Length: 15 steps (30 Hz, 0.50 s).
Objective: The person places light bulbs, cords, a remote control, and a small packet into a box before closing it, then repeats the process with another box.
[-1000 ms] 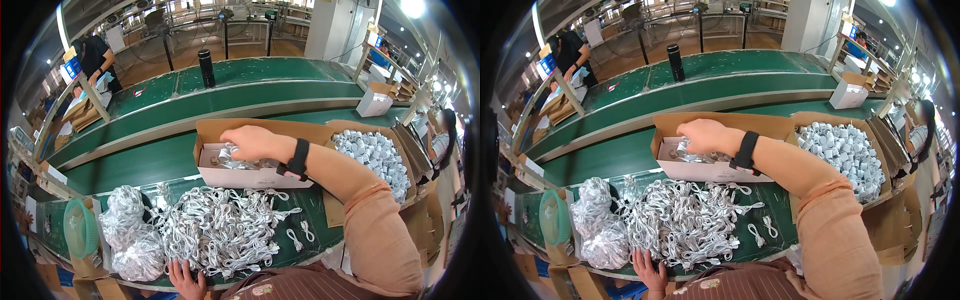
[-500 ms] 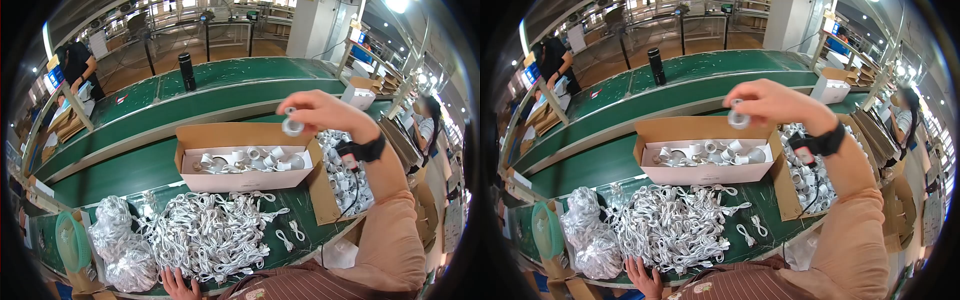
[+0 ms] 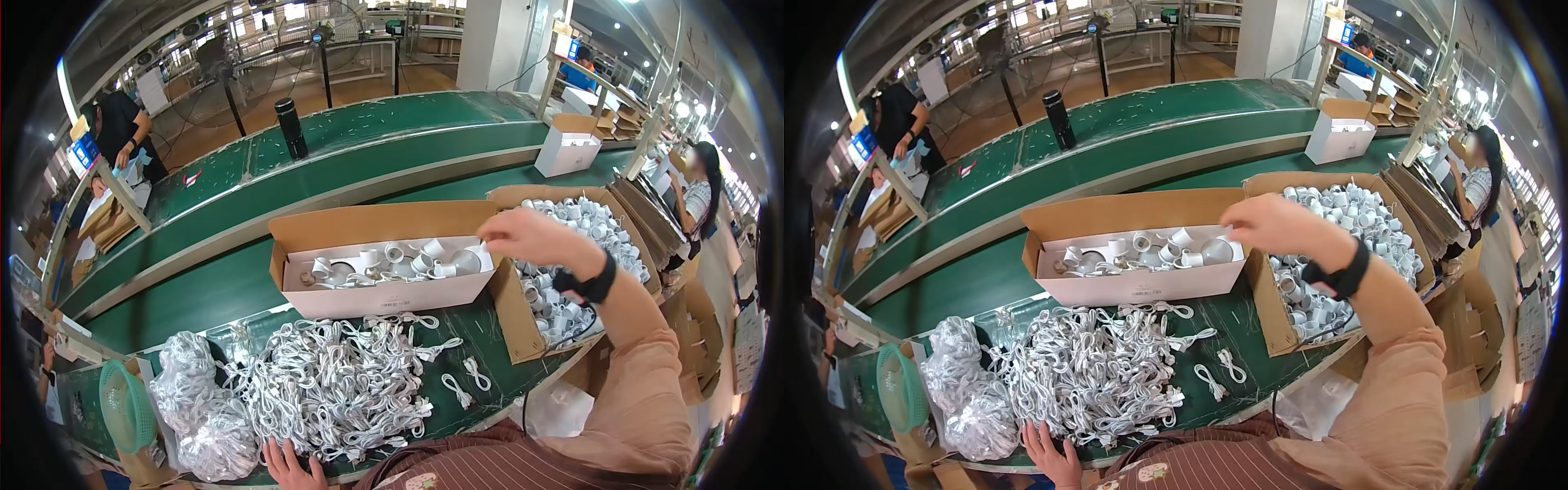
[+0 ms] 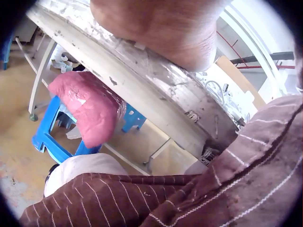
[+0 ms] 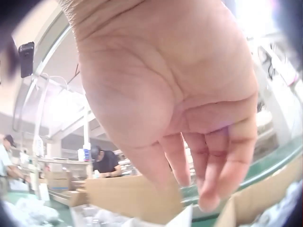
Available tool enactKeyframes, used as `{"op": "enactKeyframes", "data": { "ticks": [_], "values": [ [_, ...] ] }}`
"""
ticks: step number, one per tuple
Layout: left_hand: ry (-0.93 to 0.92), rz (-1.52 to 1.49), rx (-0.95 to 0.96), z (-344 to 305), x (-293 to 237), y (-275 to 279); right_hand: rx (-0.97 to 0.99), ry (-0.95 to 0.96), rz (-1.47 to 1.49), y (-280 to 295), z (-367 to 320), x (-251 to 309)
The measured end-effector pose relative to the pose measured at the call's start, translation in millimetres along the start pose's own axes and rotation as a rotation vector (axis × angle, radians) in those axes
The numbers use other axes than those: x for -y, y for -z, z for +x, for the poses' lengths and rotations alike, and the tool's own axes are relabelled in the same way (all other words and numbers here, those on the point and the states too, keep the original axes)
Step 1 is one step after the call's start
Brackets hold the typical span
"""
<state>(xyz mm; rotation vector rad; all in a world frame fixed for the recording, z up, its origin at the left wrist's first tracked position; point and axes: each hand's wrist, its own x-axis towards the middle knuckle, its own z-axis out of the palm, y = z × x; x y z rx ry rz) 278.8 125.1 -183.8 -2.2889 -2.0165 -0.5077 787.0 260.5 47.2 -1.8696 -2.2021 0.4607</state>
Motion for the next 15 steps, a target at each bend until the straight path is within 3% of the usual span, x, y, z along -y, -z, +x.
{"op": "enactKeyframes", "data": {
  "ticks": [2,3,5,6,8,9,13,15],
  "values": [
    [0.005,-0.008,-0.001,-1,1,-3,-0.057,0.192,0.022,-25,18,10],
    [0.012,-0.02,0.005,-1,2,-4,-0.061,0.201,0.025,-37,27,5],
    [0.035,-0.05,0.008,-2,1,-7,0.0,0.432,-0.119,-56,44,-2],
    [0.054,-0.089,0.019,-2,0,-7,-0.004,0.441,-0.119,-57,47,-4],
    [0.063,-0.085,0.012,-2,-2,-6,0.182,0.207,-0.504,-50,49,-9],
    [0.062,-0.092,0.012,-2,-2,-6,0.138,0.168,-0.537,-45,46,-9],
    [0.055,-0.092,0.012,-3,-1,-9,-0.024,0.076,-0.321,-53,46,-4],
    [0.059,-0.087,0.008,-3,0,-8,-0.126,0.163,-0.319,-63,54,-4]
  ]
}}
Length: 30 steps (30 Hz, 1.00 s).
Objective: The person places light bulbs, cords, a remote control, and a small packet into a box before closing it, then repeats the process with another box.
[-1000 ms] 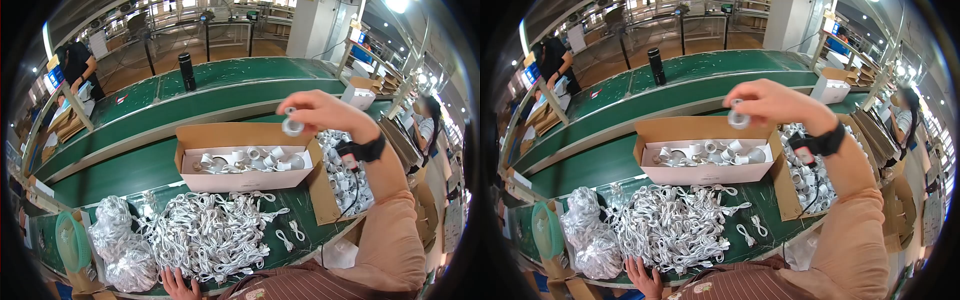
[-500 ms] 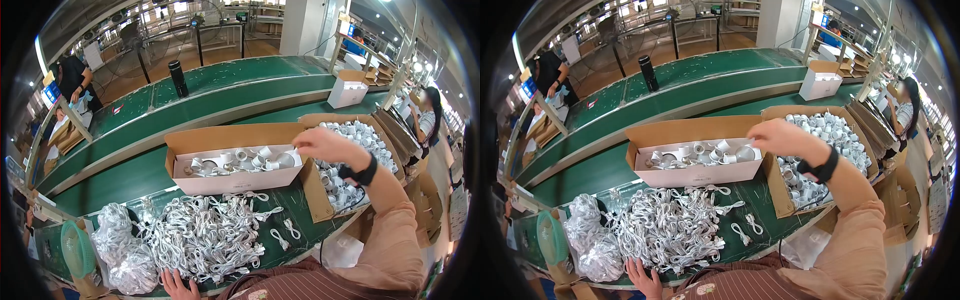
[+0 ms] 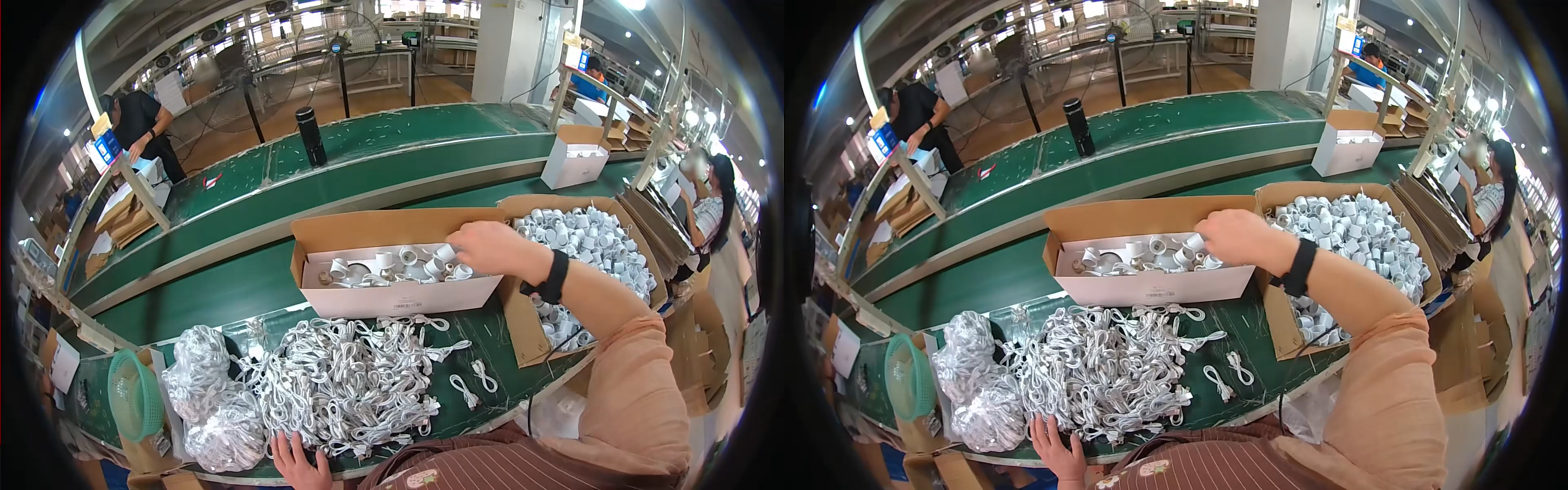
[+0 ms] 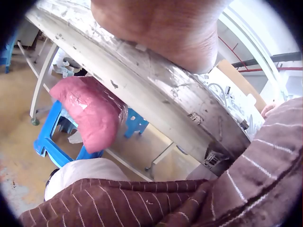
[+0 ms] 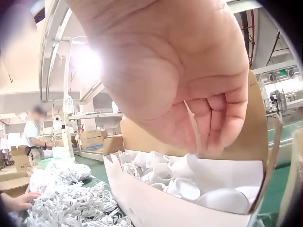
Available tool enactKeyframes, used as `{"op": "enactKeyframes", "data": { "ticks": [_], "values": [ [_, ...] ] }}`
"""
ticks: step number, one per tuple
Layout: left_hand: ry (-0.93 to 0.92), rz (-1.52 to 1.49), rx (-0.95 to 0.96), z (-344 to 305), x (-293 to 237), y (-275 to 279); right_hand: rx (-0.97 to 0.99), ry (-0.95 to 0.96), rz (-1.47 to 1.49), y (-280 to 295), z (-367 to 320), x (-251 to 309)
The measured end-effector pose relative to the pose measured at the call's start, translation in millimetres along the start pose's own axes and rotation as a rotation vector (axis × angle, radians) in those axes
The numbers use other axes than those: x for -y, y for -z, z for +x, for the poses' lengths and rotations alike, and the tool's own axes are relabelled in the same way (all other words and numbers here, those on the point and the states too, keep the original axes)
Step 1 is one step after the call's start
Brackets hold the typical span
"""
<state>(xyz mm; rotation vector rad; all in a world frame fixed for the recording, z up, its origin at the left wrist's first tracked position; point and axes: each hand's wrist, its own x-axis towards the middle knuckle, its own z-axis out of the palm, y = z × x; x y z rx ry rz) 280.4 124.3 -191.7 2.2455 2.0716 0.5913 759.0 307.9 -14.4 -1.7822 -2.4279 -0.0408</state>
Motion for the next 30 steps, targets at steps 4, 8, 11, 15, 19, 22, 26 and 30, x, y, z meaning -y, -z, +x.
{"op": "enactKeyframes", "data": {
  "ticks": [4,8,11,15,19,22,26,30],
  "values": [
    [0.002,-0.008,-0.008,1,1,-2,0.054,-0.012,-0.074,1,5,17],
    [-0.01,-0.034,-0.028,0,0,-1,0.198,-0.079,-0.211,9,10,4],
    [-0.043,-0.06,-0.121,0,9,-13,-0.025,-0.027,-0.211,2,3,7],
    [0.011,-0.072,-0.087,7,-6,10,0.147,-0.021,-0.268,3,4,7],
    [0.005,-0.14,-0.123,5,-1,11,-0.124,0.003,0.031,30,-2,17],
    [0.051,-0.27,-0.18,0,9,11,-0.115,-0.019,0.262,53,-23,10],
    [0.15,-0.278,-0.405,7,27,47,-0.141,-0.033,0.435,70,-73,-13],
    [0.217,-0.161,-0.652,22,89,73,0.07,-0.287,0.605,116,-108,29]
  ]
}}
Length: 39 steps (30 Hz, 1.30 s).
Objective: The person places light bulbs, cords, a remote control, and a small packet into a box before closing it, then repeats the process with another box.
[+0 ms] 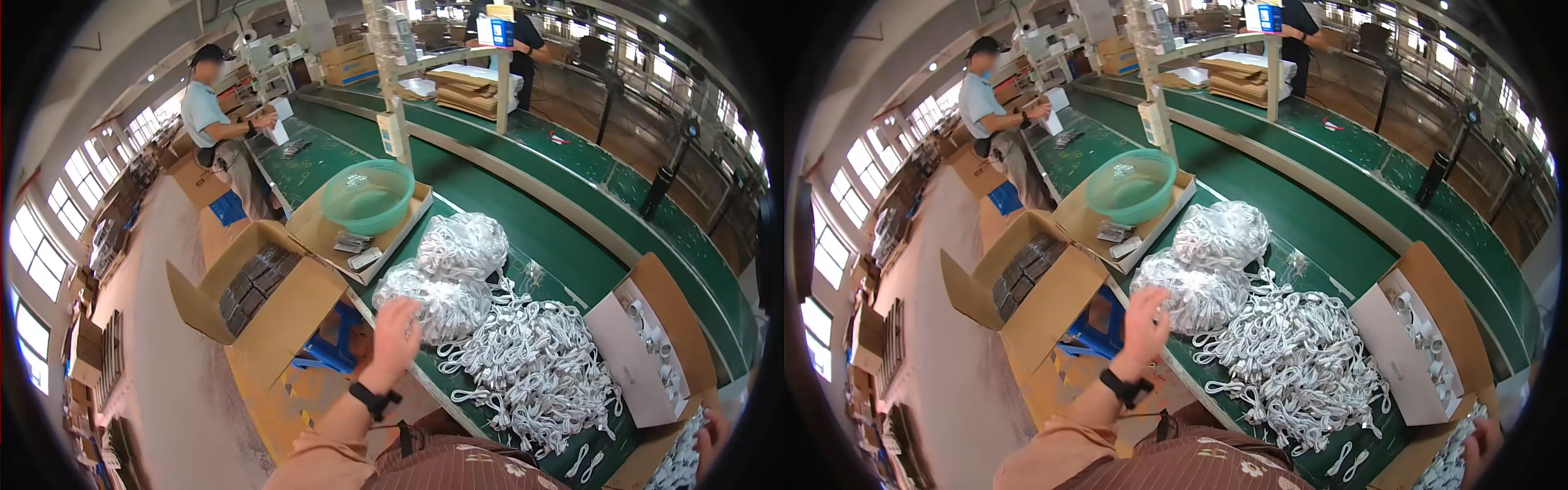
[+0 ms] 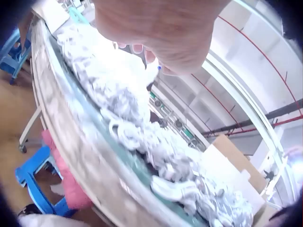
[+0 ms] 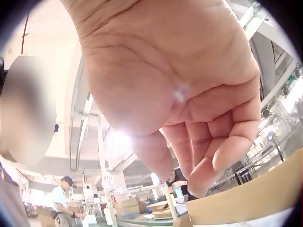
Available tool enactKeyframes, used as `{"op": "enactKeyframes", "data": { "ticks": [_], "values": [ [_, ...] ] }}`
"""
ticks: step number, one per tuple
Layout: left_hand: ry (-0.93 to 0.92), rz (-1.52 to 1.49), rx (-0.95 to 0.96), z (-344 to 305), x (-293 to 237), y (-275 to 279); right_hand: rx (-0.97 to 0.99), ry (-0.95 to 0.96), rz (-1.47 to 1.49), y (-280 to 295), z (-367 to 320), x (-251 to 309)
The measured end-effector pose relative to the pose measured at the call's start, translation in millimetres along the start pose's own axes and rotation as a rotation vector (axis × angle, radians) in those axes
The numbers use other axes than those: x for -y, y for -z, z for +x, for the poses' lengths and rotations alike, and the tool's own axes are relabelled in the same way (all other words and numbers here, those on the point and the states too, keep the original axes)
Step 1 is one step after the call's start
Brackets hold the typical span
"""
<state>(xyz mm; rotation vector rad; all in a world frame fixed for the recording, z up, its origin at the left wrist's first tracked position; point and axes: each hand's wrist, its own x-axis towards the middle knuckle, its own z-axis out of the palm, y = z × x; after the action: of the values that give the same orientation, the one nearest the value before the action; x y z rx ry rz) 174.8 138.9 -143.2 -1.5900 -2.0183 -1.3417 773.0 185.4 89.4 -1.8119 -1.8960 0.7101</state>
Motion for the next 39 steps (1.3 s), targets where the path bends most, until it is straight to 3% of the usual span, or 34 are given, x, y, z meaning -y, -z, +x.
{"op": "enactKeyframes", "data": {
  "ticks": [2,4,7,9,10,13,15,17,19,21,23,25,27,29,30,31,33,37,38,39],
  "values": [
    [-0.054,0.068,-0.112,37,39,8,0.072,0.051,-0.143,2,-17,15],
    [0.002,0.163,-0.111,68,92,9,0.012,0.019,-0.113,-5,-32,32],
    [0.099,0.321,0.022,100,164,11,-0.109,-0.105,-0.05,-14,-53,49],
    [0.248,0.517,0.288,118,193,12,-0.164,-0.158,-0.015,-17,-64,59],
    [0.24,0.511,0.281,123,206,10,-0.176,-0.156,-0.012,-19,-67,63],
    [0.316,0.63,0.379,134,226,-5,-0.226,-0.204,-0.101,-21,-76,64],
    [0.387,0.779,0.535,141,231,-8,-0.244,-0.245,0.011,-22,-78,40],
    [0.341,0.801,0.528,141,244,-16,-0.264,-0.26,0.051,-22,-77,28],
    [0.409,0.866,0.634,150,238,-15,-0.263,-0.25,-0.017,-24,-81,29],
    [0.318,0.88,0.586,148,249,-15,-0.296,-0.275,-0.014,-31,-78,41],
    [0.253,0.792,0.526,149,232,-4,-0.376,-0.294,0.02,-40,-74,49],
    [0.162,0.775,0.499,148,236,-1,-0.316,-0.321,-0.083,-39,-71,42],
    [0.246,0.702,0.579,156,224,4,-0.338,-0.342,0.051,-41,-68,10],
    [0.242,0.601,0.505,158,202,5,-0.247,-0.223,0.228,-53,-65,-5],
    [0.263,0.506,0.433,158,178,14,-0.229,-0.146,0.27,-67,-55,5],
    [0.175,0.233,0.197,146,135,9,-0.225,-0.077,0.325,-85,-49,23],
    [0.263,0.008,0.176,138,65,6,0.033,-0.125,0.356,-102,-27,65],
    [0.421,-0.834,0.317,86,-33,-52,0.195,0.239,0.362,-168,12,77],
    [0.466,-0.92,0.359,72,-71,-60,0.229,0.287,0.346,-184,22,83],
    [0.448,-0.914,0.538,58,-90,-70,0.264,0.337,0.329,-198,32,87]
  ]
}}
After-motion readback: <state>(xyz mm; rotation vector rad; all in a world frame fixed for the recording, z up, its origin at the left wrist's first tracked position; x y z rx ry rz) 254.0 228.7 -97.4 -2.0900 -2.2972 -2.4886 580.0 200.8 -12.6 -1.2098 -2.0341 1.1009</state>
